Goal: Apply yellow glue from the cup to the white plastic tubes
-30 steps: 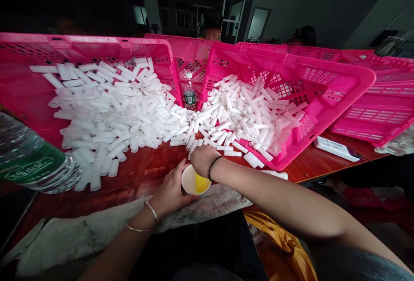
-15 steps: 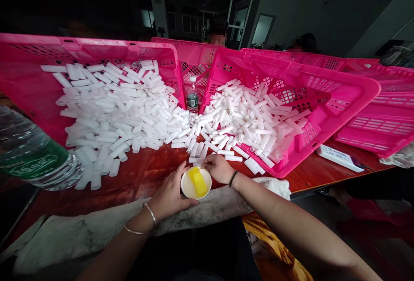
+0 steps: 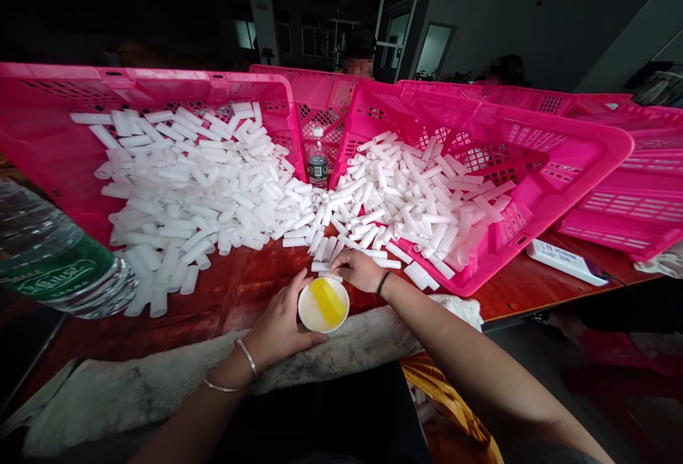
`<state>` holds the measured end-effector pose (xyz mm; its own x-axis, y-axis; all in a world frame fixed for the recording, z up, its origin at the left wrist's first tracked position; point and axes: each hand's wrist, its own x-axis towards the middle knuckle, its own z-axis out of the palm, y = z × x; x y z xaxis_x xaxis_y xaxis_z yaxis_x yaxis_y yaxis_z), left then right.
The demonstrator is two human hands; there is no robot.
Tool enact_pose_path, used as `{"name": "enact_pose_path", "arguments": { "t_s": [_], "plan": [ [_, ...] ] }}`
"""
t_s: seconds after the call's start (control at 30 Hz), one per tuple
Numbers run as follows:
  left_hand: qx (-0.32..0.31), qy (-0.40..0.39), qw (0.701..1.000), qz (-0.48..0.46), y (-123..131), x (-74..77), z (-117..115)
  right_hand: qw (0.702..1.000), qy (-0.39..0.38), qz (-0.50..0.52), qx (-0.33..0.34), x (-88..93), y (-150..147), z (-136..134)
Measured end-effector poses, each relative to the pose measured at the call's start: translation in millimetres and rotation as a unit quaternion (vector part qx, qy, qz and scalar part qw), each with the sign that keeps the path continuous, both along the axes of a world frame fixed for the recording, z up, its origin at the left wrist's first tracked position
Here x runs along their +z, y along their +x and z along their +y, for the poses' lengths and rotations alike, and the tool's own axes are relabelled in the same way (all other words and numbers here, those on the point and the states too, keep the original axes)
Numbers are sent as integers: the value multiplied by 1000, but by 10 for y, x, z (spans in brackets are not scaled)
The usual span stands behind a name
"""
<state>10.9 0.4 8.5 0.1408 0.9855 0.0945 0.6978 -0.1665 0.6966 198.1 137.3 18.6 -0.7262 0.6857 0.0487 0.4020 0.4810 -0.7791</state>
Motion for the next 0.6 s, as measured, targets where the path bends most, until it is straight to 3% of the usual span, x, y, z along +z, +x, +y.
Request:
{"name": "enact_pose_path", "arguments": {
  "t_s": [0.2, 0.3, 0.47, 0.6],
  "plan": [
    [7, -1, 1000, -2, 6, 10, -1, 997, 62, -44, 12, 182, 88, 126],
    [7, 0, 1000, 1, 9, 15, -1, 993, 103, -53, -10, 356, 216, 43],
    [4, 6, 1000, 7, 6, -11, 1, 958, 272, -86, 12, 661, 419, -515],
    [-9, 21, 1000, 2, 6, -32, 4, 904, 385, -169, 81, 685, 427, -957]
  ]
}}
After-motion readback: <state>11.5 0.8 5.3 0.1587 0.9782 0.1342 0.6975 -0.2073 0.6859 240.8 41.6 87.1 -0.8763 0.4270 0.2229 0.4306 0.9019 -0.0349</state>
